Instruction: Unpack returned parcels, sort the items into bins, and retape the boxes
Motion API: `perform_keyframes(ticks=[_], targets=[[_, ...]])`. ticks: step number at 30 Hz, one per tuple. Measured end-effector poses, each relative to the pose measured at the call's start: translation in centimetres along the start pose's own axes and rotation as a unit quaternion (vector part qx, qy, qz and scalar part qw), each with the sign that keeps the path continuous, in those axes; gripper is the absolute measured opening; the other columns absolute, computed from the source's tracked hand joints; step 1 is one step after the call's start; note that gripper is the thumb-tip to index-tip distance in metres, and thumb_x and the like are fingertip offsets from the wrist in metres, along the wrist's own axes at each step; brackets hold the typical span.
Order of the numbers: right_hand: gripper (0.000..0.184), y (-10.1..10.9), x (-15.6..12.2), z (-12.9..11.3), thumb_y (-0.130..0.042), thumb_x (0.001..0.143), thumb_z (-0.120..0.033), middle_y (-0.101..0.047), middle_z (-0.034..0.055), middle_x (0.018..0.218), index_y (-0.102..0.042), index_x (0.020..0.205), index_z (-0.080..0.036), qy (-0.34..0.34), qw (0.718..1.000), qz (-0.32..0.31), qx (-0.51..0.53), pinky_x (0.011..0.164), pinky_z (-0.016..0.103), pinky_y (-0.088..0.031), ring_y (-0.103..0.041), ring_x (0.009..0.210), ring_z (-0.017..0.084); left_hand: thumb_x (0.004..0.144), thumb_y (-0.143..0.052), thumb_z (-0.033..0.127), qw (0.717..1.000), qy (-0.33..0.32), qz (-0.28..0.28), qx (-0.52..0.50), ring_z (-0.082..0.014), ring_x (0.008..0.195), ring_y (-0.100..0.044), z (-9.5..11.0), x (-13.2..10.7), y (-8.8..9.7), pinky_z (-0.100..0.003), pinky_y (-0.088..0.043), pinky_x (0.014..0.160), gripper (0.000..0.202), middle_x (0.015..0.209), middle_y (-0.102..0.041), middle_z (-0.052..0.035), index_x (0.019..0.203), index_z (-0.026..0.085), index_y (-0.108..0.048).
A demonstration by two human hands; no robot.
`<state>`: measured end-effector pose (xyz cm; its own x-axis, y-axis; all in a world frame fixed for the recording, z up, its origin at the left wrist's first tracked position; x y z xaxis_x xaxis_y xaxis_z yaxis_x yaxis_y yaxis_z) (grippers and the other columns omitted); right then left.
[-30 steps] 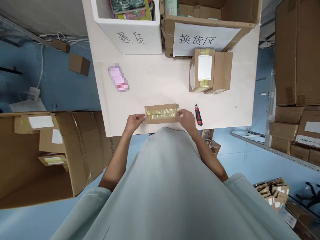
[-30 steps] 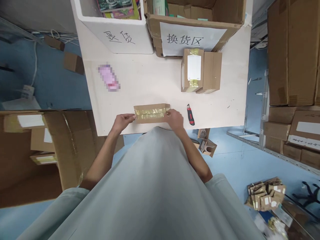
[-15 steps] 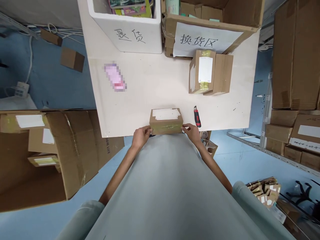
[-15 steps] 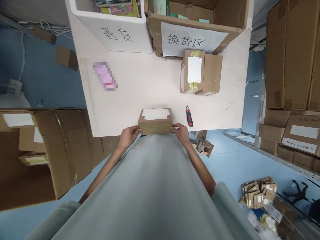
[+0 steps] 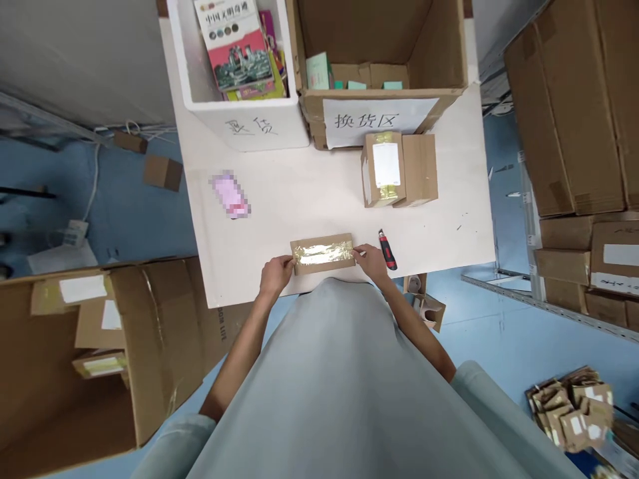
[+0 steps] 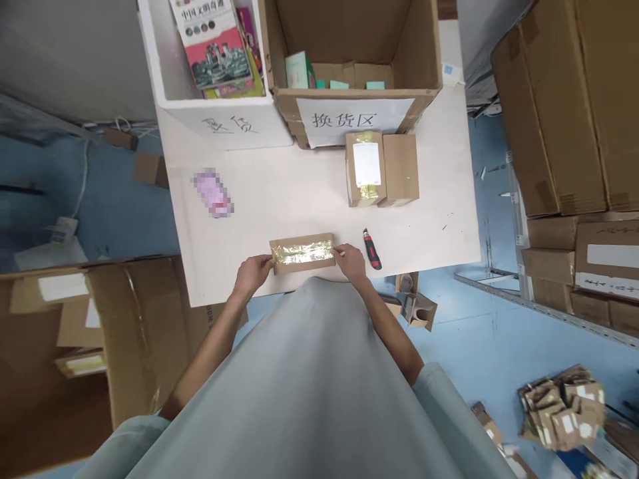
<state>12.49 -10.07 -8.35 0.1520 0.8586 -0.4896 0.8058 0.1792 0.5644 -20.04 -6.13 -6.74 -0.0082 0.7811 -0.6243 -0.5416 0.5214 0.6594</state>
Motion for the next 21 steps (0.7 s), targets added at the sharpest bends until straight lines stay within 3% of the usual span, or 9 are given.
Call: perform_keyframes(ticks=[3,5,8,11,13,17,21], targets=[[0.030,0.7,0.7,0.0,-0.072,0.108,-0.053,-0.089,0.0067,0.110,-0.087,0.103,-0.028,0.026,0.999,-0.018,0.002,0.094,0.042,-0.065,-0.082,0.091,0.026,0.092,-0.070,0.030,0.999,-0.004,0.048,0.005,-0.0471,0.140,-0.073,1.6,1.2,0.8,-0.059,-0.055,0.120,0.056,0.147,-0.079,-0.0236,0.146,0.015,-0.077],[0.029,2.6,1.3,0.3,-0.071,0.108,-0.051,-0.088,0.0088,0.116,-0.087,0.111,-0.027,0.045,0.999,0.015,0.006,0.101,0.044,-0.065,-0.082,0.099,0.028,0.090,-0.073,0.031,0.994,-0.050,0.098,-0.006,-0.0471,0.156,-0.061,4.0,1.7,0.9,-0.062,-0.048,0.131,0.074,0.163,-0.068,-0.0259,0.161,0.011,-0.064],[0.042,7.8,3.0,1.4,-0.068,0.109,-0.055,-0.079,0.0170,0.142,-0.083,0.132,-0.024,0.074,0.986,0.151,0.016,0.119,0.050,-0.060,-0.073,0.133,0.034,0.097,-0.070,0.039,0.985,-0.126,0.115,-0.039,-0.0441,0.167,-0.049,9.3,3.0,-0.3,-0.063,-0.038,0.140,0.080,0.173,-0.058,-0.0254,0.169,0.010,-0.054],[0.061,13.6,5.8,3.4,-0.069,0.107,-0.057,-0.064,0.0251,0.162,-0.071,0.151,-0.015,0.064,0.960,0.273,0.028,0.134,0.055,-0.047,-0.053,0.158,0.038,0.100,-0.069,0.041,0.980,-0.171,0.075,-0.071,-0.0422,0.168,-0.049,15.3,5.2,-2.5,-0.059,-0.037,0.141,0.078,0.174,-0.057,-0.0268,0.169,0.008,-0.054],[0.074,16.9,8.2,5.0,-0.072,0.104,-0.055,-0.056,0.0292,0.169,-0.061,0.161,-0.010,0.026,0.950,0.307,0.048,0.137,0.058,-0.042,-0.047,0.164,0.040,0.099,-0.073,0.043,0.978,-0.182,0.032,-0.100,-0.0407,0.166,-0.053,19.2,7.2,-4.0,-0.056,-0.041,0.139,0.079,0.176,-0.056,-0.0252,0.169,0.012,-0.054],[0.088,20.3,12.8,7.2,-0.076,0.098,-0.057,-0.054,0.0315,0.171,-0.051,0.168,-0.009,-0.034,0.951,0.283,0.116,0.136,0.059,-0.043,-0.050,0.163,0.040,0.093,-0.082,0.042,0.973,-0.151,-0.046,-0.170,-0.0428,0.157,-0.062,25.2,10.9,-6.5,-0.056,-0.051,0.130,0.088,0.177,-0.052,-0.0291,0.170,0.013,-0.051],[0.077,20.4,14.8,7.5,-0.072,0.101,-0.061,-0.070,0.0233,0.155,-0.058,0.161,-0.015,0.002,0.960,0.239,0.148,0.125,0.050,-0.055,-0.065,0.147,0.033,0.089,-0.081,0.033,0.963,-0.153,-0.067,-0.213,-0.0384,0.144,-0.072,27.8,12.5,-7.8,-0.052,-0.055,0.124,0.074,0.162,-0.068,-0.0268,0.157,0.011,-0.062]])
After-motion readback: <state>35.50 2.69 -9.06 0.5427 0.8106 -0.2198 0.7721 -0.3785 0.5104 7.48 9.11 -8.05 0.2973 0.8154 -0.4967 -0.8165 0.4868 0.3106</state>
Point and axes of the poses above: each hand's wrist, its own x-axis towards the middle knuckle, its own y-axis out of the back of the hand, z = x × y, the point moved 5 cm from there along x, towards the middle knuckle
